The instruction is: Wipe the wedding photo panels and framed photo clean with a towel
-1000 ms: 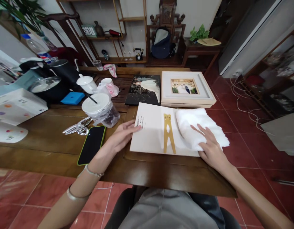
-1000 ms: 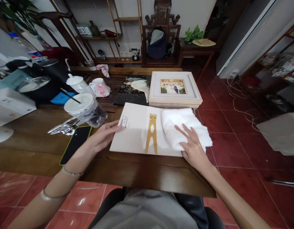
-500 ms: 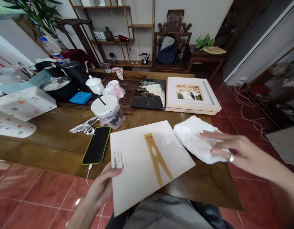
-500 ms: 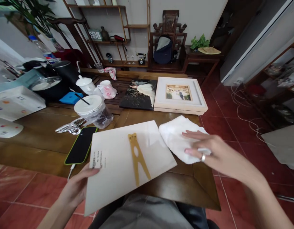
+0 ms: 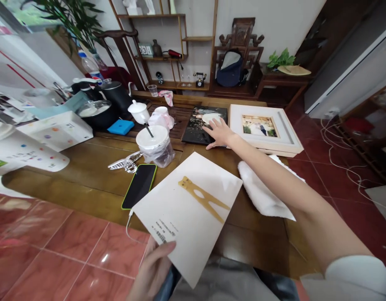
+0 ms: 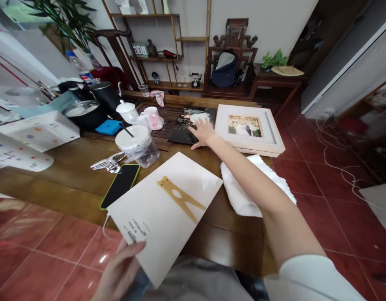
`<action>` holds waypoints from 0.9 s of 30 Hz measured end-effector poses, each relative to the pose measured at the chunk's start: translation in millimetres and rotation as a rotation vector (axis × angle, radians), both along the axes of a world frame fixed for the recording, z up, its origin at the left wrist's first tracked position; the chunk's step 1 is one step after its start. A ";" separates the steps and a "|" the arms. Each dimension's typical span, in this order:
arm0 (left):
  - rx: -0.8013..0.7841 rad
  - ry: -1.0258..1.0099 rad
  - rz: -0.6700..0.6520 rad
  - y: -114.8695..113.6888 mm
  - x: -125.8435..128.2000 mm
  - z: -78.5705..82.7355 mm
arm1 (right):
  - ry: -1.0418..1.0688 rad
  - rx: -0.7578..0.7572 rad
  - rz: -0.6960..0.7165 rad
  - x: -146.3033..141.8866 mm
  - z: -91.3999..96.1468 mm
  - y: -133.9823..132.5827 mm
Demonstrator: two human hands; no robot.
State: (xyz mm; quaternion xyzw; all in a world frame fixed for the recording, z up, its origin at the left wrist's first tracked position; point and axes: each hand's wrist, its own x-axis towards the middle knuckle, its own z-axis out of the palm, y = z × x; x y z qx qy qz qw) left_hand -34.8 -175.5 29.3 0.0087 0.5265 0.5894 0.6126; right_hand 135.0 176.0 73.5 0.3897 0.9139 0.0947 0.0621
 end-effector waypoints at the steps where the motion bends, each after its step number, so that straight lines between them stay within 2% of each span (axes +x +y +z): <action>1: 0.010 -0.001 0.001 2.2 2.6 -0.3 | -0.043 -0.007 -0.008 -3.2 -3.9 5.2; 4: 0.030 0.005 -0.010 10.9 7.1 -3.2 | -0.150 -0.012 0.008 -8.0 -10.6 10.6; 10: 0.071 0.006 0.032 27.0 16.3 -7.5 | -0.236 0.045 0.110 -13.0 -11.7 2.4; 14: 0.117 -0.032 0.038 37.5 20.7 -6.4 | -0.198 0.091 0.103 -15.5 -3.0 4.3; 20: 0.208 -0.064 0.040 55.9 30.5 -6.5 | -0.109 0.150 0.020 -15.4 15.5 10.6; 25: 0.277 -0.085 0.041 70.2 40.2 -7.5 | -0.070 0.157 0.006 -16.0 15.6 9.7; 27: 0.312 -0.064 0.000 74.6 39.9 -7.8 | -0.052 0.156 -0.003 -18.0 14.3 9.9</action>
